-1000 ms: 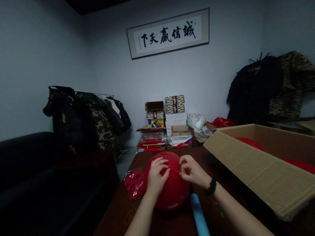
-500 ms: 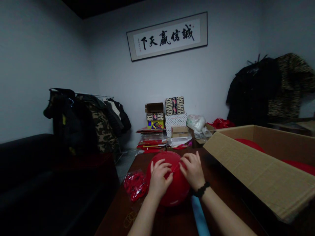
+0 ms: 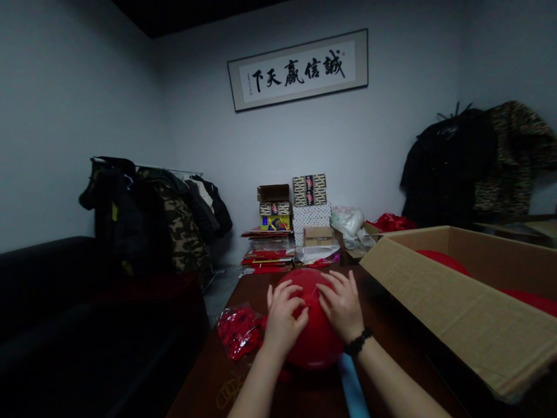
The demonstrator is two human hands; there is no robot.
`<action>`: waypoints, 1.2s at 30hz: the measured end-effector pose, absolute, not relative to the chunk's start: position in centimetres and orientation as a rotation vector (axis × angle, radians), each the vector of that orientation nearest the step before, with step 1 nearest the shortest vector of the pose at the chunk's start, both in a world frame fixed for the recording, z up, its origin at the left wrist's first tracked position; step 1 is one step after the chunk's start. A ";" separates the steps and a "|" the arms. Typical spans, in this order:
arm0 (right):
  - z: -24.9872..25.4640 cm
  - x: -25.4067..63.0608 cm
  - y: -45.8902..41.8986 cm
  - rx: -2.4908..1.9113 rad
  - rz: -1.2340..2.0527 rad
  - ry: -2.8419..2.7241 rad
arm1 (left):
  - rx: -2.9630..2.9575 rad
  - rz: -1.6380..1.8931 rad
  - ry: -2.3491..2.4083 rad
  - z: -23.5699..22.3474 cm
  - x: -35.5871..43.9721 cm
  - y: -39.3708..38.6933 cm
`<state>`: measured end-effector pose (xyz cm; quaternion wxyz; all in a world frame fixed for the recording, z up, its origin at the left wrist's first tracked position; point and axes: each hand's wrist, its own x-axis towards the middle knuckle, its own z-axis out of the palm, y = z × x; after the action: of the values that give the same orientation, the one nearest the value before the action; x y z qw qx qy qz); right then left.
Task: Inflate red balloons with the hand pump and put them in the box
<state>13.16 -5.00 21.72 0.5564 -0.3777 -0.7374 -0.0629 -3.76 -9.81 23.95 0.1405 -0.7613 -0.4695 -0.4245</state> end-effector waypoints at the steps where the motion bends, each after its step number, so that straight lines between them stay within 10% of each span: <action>1: 21.8 12.8 -4.9 -0.887 -0.084 -1.704 | -2.201 -1.227 -1.350 24.0 -3.6 -9.8; 15: 23.3 11.8 -5.9 -0.657 1.088 -1.470 | -2.256 -1.271 -1.371 24.6 -3.8 -10.2; 28: 22.9 13.5 -5.7 -0.761 1.052 -1.547 | -2.270 -1.183 -1.362 24.0 -3.1 -10.3; 36: 22.1 12.3 -5.1 -0.916 0.315 -1.492 | -2.310 -1.224 -1.327 24.7 -2.9 -10.8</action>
<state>12.26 -5.07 22.07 0.6299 -0.3999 -0.6514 0.1377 -2.89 -10.83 24.69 0.1046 -0.7836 -0.4501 -0.4152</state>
